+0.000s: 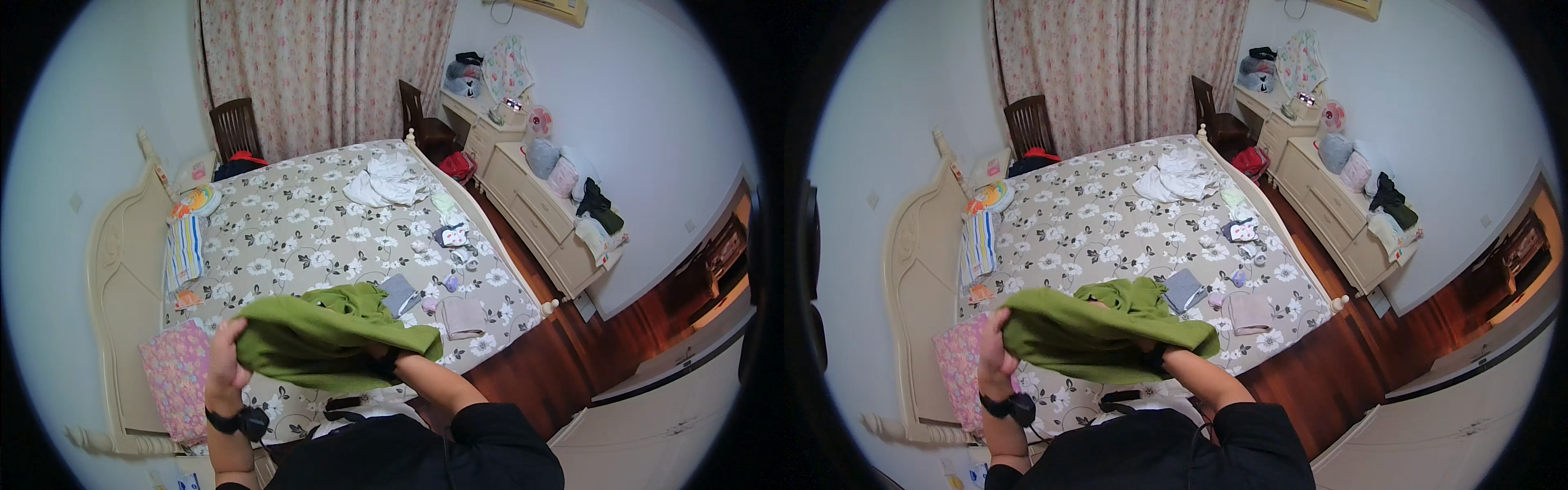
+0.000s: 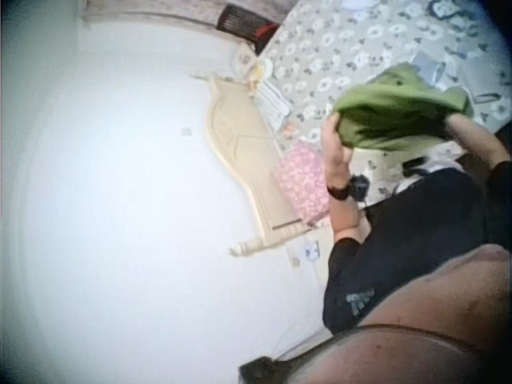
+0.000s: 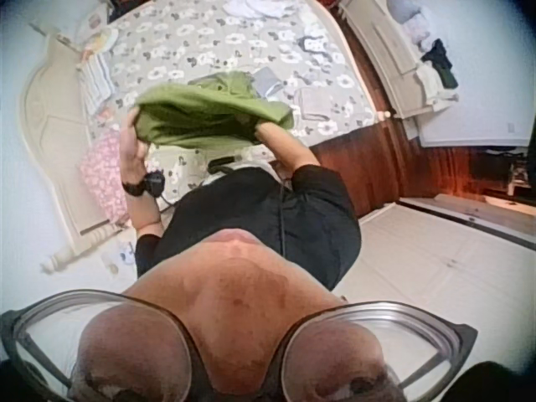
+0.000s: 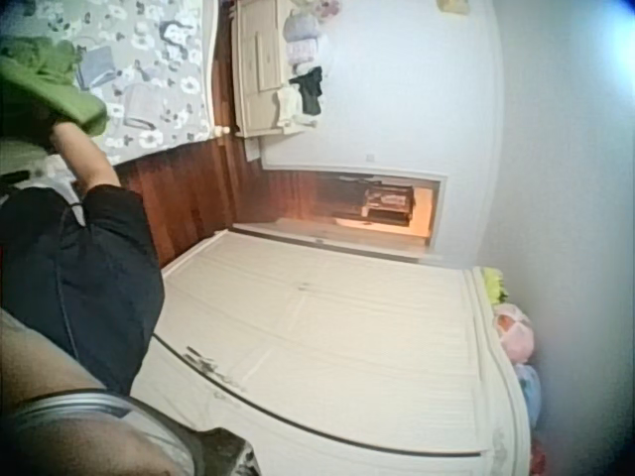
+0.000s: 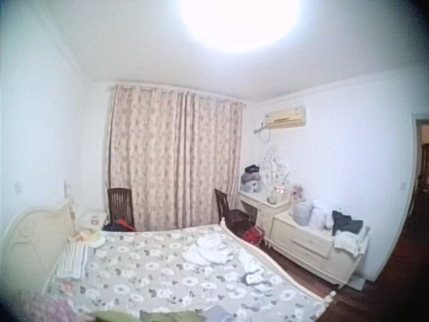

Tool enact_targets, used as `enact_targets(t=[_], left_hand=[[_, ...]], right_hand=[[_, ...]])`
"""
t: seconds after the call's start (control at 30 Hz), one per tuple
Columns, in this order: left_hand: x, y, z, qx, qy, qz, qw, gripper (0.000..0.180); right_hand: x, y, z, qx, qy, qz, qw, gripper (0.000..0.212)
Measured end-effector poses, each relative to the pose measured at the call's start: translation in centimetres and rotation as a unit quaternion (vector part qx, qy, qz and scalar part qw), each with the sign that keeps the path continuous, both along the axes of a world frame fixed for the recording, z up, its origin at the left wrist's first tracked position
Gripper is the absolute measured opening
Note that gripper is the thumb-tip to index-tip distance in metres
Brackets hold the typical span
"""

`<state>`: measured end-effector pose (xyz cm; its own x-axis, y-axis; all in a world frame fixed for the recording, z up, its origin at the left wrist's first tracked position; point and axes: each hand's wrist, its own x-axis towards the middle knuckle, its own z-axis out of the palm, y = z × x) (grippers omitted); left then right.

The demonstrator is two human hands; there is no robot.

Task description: The person folds a striped t-shirt, a green t-shirt, and dark shorts on a bed. They then place the folded items into a wardrobe drawer.

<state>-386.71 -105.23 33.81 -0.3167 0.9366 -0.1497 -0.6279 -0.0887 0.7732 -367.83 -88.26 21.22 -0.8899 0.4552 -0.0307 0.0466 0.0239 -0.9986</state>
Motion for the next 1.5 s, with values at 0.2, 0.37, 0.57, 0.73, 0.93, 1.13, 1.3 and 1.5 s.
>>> enact_targets(t=[0.2,0.37,0.57,0.73,0.93,1.13,1.3,1.5], left_hand=[[-3.5,2.7,-2.8,0.04,-0.178,-0.067,0.981,0.041],[-7.0,4.4,-5.4,0.06,-0.169,-0.039,0.983,0.047],[-6.9,3.0,-9.3,-0.008,0.037,-0.058,0.998,0.048],[-3.1,2.6,-11.4,-0.04,0.259,-0.072,0.962,0.064],[-1.4,3.3,-13.2,-0.158,0.243,0.009,0.957,0.041],[-5.2,2.8,-8.6,0.04,-0.026,0.065,0.997,0.041],[-6.0,3.9,-5.5,0.076,-0.063,0.004,0.995,0.044],[-10.7,4.5,-8.4,-0.028,0.047,0.033,0.998,0.036]], right_hand=[[1.9,-0.3,-3.2,-0.146,0.034,0.088,0.985,0.038],[1.4,1.0,-1.5,-0.221,0.121,0.09,0.964,0.039],[-4.2,2.9,1.8,-0.325,0.261,0.02,0.909,0.04],[-6.2,2.6,1.5,-0.403,0.283,0.032,0.869,0.043],[-4.6,3.7,0.2,-0.428,0.377,0.152,0.807,0.045],[-1.9,5.9,1.4,-0.295,0.294,0.156,0.896,0.045],[-4.1,4.1,1.4,-0.213,0.192,0.171,0.943,0.046],[-3.0,4.0,1.7,0.002,0.228,0.154,0.961,0.048]])
